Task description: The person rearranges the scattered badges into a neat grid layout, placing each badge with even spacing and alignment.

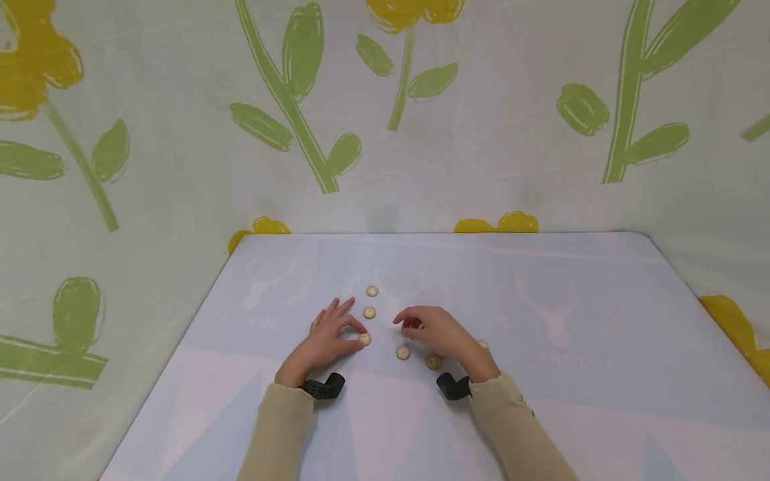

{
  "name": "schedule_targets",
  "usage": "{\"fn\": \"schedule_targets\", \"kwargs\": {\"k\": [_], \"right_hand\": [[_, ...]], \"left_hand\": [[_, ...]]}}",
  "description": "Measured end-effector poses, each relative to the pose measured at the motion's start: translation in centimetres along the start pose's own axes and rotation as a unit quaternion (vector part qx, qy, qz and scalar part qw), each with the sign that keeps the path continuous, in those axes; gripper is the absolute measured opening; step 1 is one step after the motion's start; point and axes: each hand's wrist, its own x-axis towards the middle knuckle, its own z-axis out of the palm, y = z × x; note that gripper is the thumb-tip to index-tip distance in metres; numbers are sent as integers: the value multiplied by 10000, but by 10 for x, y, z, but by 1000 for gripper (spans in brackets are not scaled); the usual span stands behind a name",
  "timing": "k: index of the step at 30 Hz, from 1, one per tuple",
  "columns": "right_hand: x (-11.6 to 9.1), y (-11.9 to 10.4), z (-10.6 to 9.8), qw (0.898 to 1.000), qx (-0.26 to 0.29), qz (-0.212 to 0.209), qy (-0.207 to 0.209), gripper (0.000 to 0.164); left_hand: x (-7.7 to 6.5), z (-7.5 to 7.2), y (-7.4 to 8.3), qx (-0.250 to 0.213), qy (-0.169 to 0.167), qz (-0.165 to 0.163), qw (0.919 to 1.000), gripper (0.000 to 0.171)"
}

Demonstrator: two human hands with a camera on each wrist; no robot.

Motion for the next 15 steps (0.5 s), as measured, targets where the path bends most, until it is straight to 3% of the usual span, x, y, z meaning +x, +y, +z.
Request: {"fn": "schedule_targets", "kwargs": {"k": [7,15], "right_hand": [[-5,6,2,9999,-53,85,-129,13],[-9,10,4,9996,-128,72,-226,12]], "left_hand": [[0,0,-2,-36,78,180,9998,13],[-1,0,-1,-36,47,107,9999,13]]}}
